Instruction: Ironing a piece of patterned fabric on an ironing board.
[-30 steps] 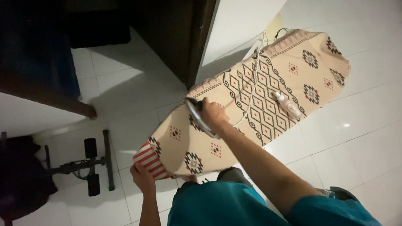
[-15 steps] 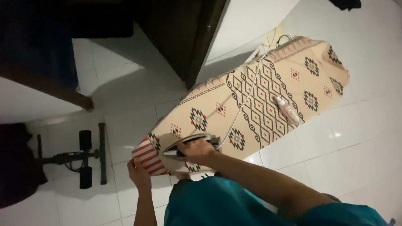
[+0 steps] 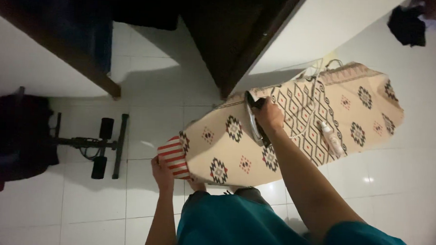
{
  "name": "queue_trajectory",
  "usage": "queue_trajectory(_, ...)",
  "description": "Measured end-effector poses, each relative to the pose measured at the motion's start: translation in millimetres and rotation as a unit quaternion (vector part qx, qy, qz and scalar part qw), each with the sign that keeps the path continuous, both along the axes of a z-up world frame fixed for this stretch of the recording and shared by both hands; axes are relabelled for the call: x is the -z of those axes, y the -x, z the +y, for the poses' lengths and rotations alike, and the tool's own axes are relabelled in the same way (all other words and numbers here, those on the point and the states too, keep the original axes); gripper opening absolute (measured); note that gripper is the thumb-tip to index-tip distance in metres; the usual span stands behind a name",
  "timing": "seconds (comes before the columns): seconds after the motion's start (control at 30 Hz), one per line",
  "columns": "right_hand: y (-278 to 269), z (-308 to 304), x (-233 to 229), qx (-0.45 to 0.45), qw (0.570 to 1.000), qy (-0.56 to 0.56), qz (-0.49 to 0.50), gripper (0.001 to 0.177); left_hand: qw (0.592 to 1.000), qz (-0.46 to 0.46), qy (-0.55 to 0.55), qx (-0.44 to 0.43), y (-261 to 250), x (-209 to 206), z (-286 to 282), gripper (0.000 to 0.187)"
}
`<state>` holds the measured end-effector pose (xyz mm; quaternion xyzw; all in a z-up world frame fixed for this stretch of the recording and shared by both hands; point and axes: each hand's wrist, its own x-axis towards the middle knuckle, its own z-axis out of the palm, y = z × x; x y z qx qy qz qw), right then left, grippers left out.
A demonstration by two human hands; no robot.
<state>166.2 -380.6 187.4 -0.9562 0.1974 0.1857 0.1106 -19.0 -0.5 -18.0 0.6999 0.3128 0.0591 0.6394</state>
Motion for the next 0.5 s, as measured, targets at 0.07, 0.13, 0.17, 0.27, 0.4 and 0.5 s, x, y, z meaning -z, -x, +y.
queue_trajectory(0.07,-8,-11,42,-0.004,0.990,0.028,-0.141,0.052,0.998,-0.048,0.028,0.008,1,19,2,0.060)
queue_trajectory(0.13,-3,11,32,-0.022,0.991,0.005,-0.128,0.053,0.999,-0.026,0.017,0.013,-4,0,2,0.061)
queue_trajectory(0.17,3,22,28,-0.036,0.993,-0.017,-0.113,0.054,1.000,-0.002,0.007,0.022,-2,-10,2,0.062)
queue_trajectory(0.27,22,72,24,-0.118,0.993,0.014,-0.021,0.054,0.999,0.035,0.032,0.022,-2,-17,8,0.059)
queue_trajectory(0.4,61,148,-21,-0.194,0.977,-0.053,0.067,0.055,0.998,0.036,0.059,0.015,-7,-21,7,0.055)
queue_trajectory(0.5,83,170,-11,-0.323,0.944,-0.017,0.072,0.062,0.996,0.060,0.071,0.016,-8,-18,10,0.050)
